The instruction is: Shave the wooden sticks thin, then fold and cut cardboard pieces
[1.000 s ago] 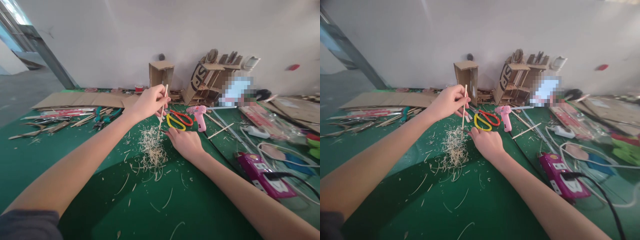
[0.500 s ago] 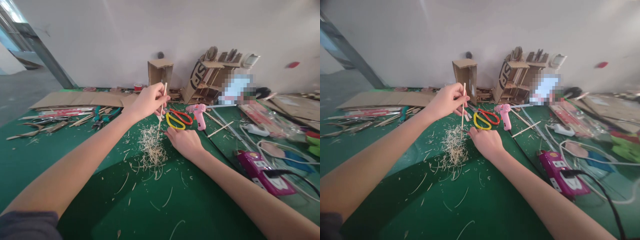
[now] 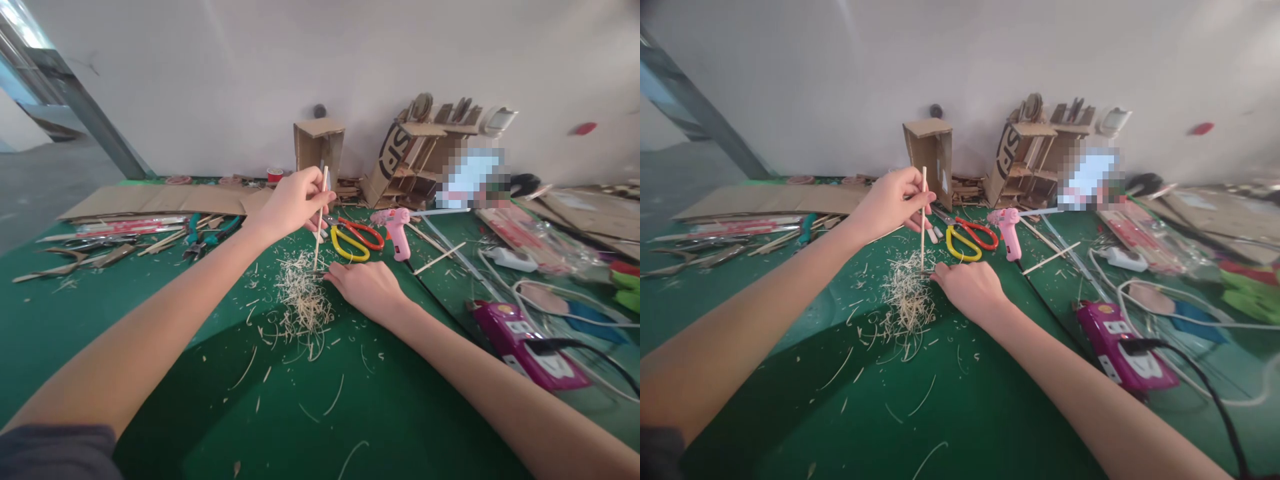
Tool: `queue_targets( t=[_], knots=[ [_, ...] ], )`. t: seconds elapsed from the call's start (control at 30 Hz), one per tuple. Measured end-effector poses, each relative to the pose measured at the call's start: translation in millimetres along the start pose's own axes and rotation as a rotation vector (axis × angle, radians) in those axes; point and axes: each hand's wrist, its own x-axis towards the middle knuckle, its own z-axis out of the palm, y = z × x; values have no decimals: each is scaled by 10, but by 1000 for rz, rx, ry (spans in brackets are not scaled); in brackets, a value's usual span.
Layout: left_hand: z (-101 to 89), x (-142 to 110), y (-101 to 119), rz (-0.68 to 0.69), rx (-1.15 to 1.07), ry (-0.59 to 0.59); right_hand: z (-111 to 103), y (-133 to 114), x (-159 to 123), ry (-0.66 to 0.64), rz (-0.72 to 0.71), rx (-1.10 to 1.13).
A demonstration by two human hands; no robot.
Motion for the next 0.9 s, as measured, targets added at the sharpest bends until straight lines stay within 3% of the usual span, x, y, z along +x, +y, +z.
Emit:
queue_targets(
  t=[0.17, 0.3, 0.43, 0.63, 0.9],
  knots=[
    [3, -7, 28, 0, 8, -1, 42, -5, -43, 112, 84, 28],
    [18, -24, 60, 27, 7, -5, 39, -20, -10, 74, 120, 7],
    [16, -21, 58, 9, 0, 2, 12, -6, 5, 0, 11, 30],
    [-6, -13, 52, 0, -20, -12, 35, 16, -18, 98, 78, 40],
    [-33, -20, 39, 3, -51, -35, 11, 4, 3, 27, 21, 22]
  ],
)
